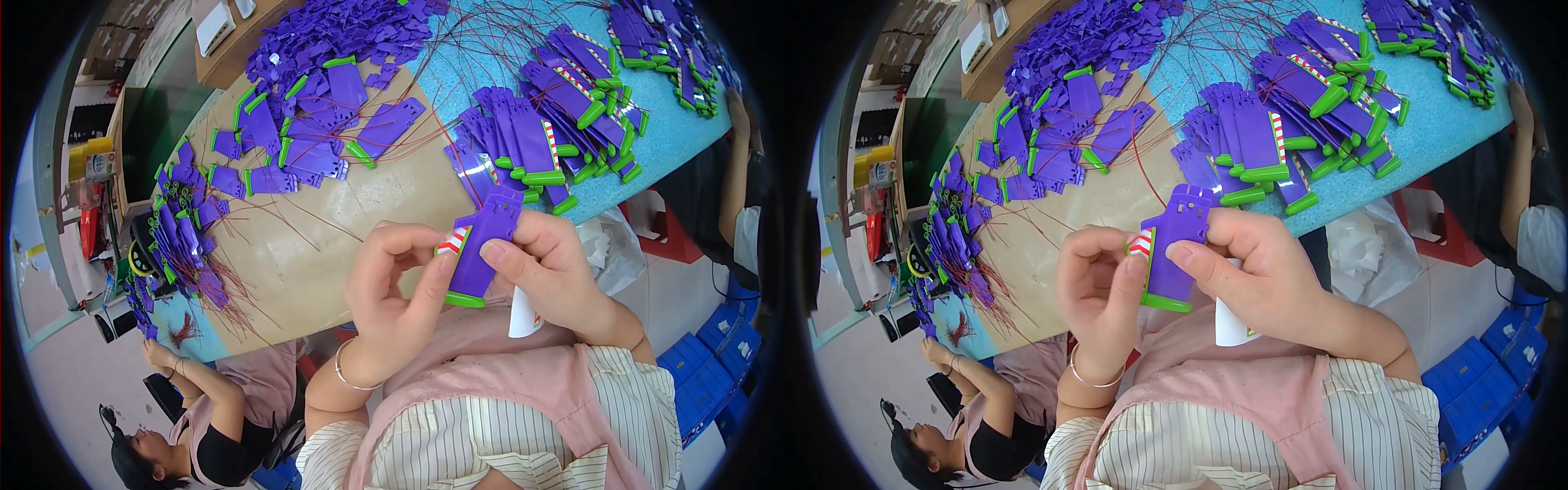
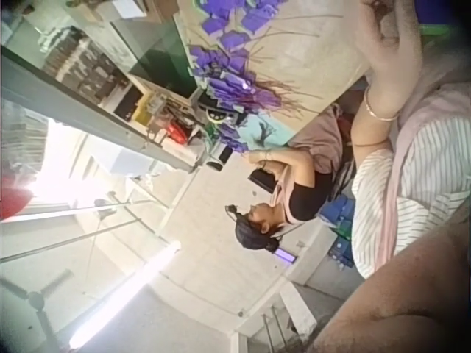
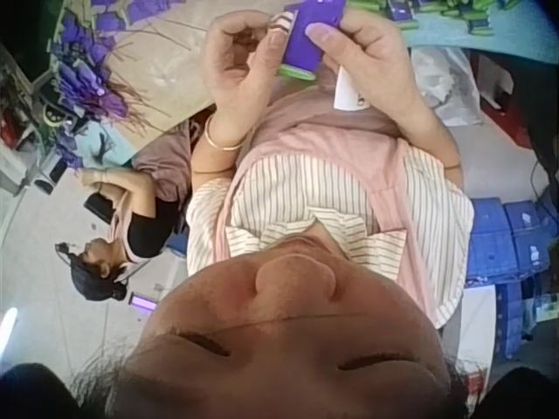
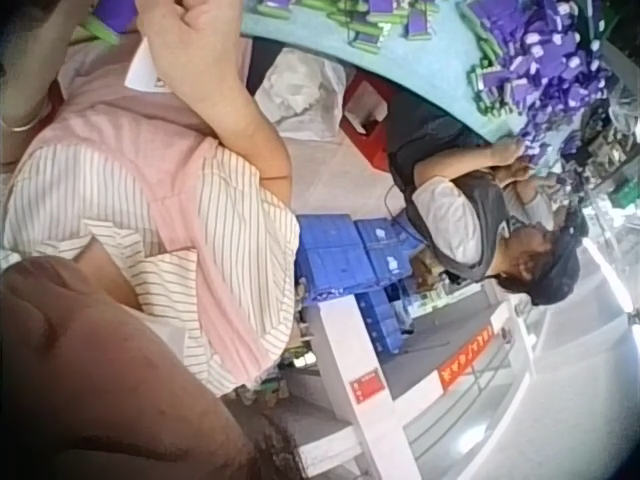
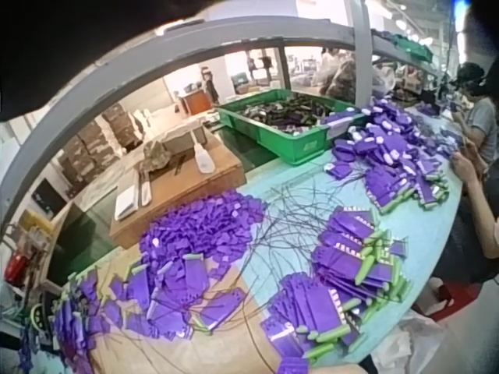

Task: The person peels stickers from a backing sheet and attaches them onto plastic toy components by hand.

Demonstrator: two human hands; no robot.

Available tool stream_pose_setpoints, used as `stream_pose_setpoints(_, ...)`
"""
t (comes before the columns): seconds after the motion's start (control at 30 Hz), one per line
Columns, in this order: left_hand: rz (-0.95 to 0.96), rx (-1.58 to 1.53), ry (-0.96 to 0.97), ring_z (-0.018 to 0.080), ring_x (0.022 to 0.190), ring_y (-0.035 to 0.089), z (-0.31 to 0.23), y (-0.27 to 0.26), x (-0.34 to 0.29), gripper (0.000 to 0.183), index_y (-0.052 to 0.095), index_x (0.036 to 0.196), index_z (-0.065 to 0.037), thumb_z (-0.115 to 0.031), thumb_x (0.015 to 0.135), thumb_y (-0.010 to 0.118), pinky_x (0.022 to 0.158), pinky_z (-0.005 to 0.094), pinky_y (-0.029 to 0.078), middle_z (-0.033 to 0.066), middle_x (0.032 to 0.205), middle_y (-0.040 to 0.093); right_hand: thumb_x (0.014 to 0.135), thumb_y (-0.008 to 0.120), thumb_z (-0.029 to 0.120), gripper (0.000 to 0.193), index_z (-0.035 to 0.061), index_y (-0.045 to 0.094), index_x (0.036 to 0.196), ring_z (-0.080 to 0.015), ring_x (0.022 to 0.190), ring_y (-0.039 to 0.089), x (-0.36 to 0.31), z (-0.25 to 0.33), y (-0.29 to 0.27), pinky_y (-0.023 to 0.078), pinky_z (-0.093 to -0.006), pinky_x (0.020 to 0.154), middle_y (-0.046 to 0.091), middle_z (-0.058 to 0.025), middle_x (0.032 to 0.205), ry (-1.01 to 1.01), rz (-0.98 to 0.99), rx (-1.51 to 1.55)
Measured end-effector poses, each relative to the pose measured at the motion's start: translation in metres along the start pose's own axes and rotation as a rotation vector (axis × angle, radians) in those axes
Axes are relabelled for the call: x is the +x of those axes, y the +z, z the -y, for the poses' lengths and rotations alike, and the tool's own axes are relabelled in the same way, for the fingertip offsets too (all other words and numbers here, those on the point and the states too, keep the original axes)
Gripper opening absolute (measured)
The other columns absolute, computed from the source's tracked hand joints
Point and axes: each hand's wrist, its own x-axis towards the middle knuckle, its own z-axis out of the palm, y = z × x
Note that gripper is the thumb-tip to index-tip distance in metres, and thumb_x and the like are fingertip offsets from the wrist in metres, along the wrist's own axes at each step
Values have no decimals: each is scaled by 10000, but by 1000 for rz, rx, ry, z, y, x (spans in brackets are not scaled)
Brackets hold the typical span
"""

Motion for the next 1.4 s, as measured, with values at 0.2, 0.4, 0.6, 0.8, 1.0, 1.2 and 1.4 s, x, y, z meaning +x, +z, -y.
stream_pose_setpoints(0.2,34,121,35,160,814,562,-9,7,8,268,477,1068,36,-34,814,520,700,266,476,113,919,529,848,567,111,156,12,621,956,-91,598,556,-2,-12,4,415,-220,522,608,-46,704,-277,45,-296)
stream_pose_setpoints(0.4,47,-2,17,155,824,544,4,8,-5,161,461,1004,40,-28,859,478,726,250,446,143,982,535,876,531,104,148,-14,587,947,-85,580,549,-3,-14,-4,409,-209,518,602,-33,696,-353,-10,-205)
stream_pose_setpoints(0.6,-148,115,213,151,783,522,1,6,-3,100,469,911,21,-27,849,530,661,247,427,150,1026,512,892,497,86,166,-18,474,1021,-117,655,594,-3,-1,-2,454,-216,591,589,-80,821,-190,39,242)
stream_pose_setpoints(0.8,24,193,120,202,762,499,-1,3,-6,236,496,978,18,-67,782,595,671,266,412,155,909,502,855,531,6,159,-7,482,1005,-116,680,598,0,-9,-1,472,-220,598,577,-73,881,-262,96,222)
stream_pose_setpoints(1.0,-8,318,262,228,779,495,-12,14,4,278,514,975,32,-10,709,579,649,286,420,149,888,504,827,542,-43,156,6,476,959,-100,772,580,-4,-14,1,475,-220,653,521,-47,902,-401,3,47)
stream_pose_setpoints(1.2,54,294,160,226,781,486,-11,13,-3,347,499,1014,33,50,669,536,654,275,410,151,896,491,831,516,-58,138,-2,475,950,-86,808,558,-5,-13,-2,468,-215,679,496,-51,923,-495,-65,-56)
stream_pose_setpoints(1.4,-38,260,196,257,836,508,-3,27,0,395,496,1062,36,72,671,537,708,295,432,179,965,489,848,498,-33,229,-7,477,1074,-93,821,566,-7,-12,-8,458,-211,736,532,-77,962,-507,-126,-159)
